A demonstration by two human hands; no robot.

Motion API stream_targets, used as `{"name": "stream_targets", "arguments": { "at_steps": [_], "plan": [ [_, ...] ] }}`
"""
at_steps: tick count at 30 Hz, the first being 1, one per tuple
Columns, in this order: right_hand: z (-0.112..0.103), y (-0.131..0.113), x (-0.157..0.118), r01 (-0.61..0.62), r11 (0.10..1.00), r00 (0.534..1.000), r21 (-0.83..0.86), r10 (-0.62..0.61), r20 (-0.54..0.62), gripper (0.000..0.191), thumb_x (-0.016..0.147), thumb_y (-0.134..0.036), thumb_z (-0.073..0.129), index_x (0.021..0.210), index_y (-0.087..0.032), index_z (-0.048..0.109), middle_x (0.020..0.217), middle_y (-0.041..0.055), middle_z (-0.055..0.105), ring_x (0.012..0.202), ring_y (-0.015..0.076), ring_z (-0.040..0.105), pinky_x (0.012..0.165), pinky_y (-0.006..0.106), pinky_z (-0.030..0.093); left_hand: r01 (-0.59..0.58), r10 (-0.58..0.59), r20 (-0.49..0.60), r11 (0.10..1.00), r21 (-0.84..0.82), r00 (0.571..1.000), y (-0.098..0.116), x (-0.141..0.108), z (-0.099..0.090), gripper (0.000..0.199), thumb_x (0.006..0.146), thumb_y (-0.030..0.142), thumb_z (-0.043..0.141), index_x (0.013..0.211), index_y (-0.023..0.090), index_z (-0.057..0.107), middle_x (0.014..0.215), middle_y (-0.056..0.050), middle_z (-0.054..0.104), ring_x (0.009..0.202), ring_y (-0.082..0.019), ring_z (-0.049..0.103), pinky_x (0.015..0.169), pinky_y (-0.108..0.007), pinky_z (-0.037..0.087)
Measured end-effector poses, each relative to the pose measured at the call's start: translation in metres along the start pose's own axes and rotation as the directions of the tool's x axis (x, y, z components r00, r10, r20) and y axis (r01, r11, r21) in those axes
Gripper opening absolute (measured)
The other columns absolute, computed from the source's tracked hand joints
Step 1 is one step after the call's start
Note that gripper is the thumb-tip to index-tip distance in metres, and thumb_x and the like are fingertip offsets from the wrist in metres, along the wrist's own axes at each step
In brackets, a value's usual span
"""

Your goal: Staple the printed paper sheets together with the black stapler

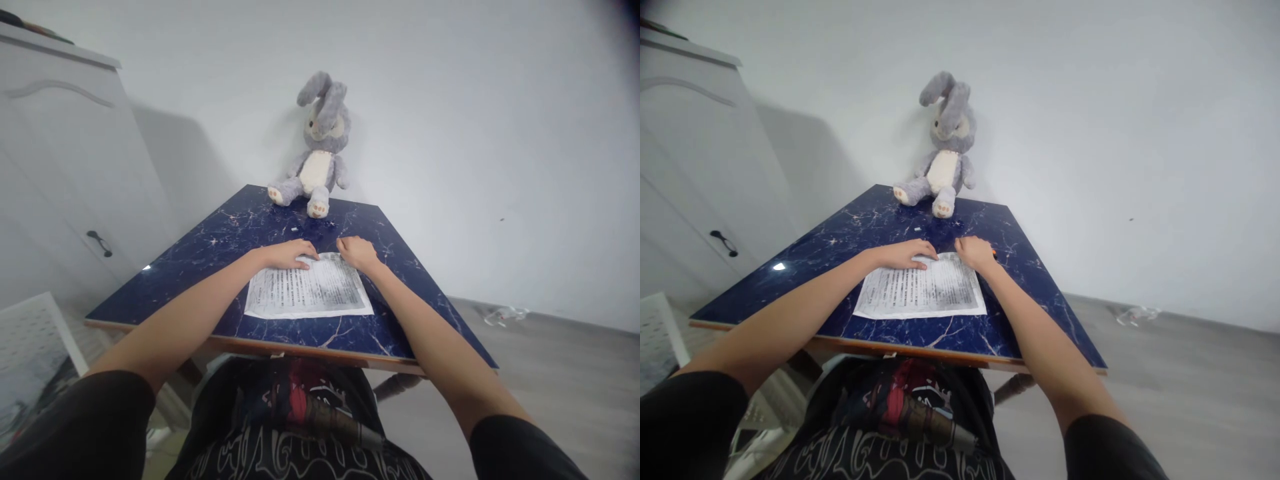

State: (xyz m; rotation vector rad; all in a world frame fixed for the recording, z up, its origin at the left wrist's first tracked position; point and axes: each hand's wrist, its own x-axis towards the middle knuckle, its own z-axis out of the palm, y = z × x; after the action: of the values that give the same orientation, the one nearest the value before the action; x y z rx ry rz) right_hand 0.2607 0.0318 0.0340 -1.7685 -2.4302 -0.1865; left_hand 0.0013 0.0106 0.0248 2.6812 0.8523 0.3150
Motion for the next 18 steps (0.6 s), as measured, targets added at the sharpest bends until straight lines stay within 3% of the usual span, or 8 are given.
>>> {"name": "stream_targets", "arguments": {
  "at_steps": [9,14,18],
  "plan": [
    [0.01,-0.005,-0.005,0.089,0.985,0.994,-0.147,-0.098,-0.052,0.051,0.108,-0.032,0.028,0.1,-0.016,0.076,0.103,0.0169,0.077,0.095,0.0279,0.073,0.084,0.035,0.049,0.006,-0.006,0.006,1.0,0.0,1.0,-0.002,0.001,0.002,0.041,0.098,0.04,0.058,0.136,0.024,0.064,0.139,-0.01,0.06,0.128,-0.027,0.052,0.11,-0.039,0.036],
    [0.016,-0.007,-0.01,0.191,0.957,0.97,-0.217,-0.218,-0.108,0.047,0.107,-0.028,0.029,0.106,-0.012,0.073,0.113,0.0213,0.073,0.112,0.033,0.065,0.09,0.039,0.047,0.007,-0.007,0.012,1.0,0.003,1.0,-0.005,0.001,0.003,0.043,0.098,0.041,0.058,0.137,0.025,0.064,0.141,-0.01,0.059,0.128,-0.026,0.052,0.109,-0.038,0.036],
    [0.018,-0.006,-0.012,0.241,0.936,0.959,-0.257,-0.27,-0.087,0.046,0.106,-0.025,0.028,0.107,-0.01,0.072,0.111,0.0226,0.072,0.104,0.0334,0.065,0.088,0.041,0.046,0.006,-0.006,0.008,1.0,-0.004,1.0,-0.004,0.001,0.003,0.043,0.098,0.042,0.057,0.136,0.025,0.064,0.14,-0.01,0.06,0.128,-0.026,0.052,0.11,-0.038,0.036]
  ]
}}
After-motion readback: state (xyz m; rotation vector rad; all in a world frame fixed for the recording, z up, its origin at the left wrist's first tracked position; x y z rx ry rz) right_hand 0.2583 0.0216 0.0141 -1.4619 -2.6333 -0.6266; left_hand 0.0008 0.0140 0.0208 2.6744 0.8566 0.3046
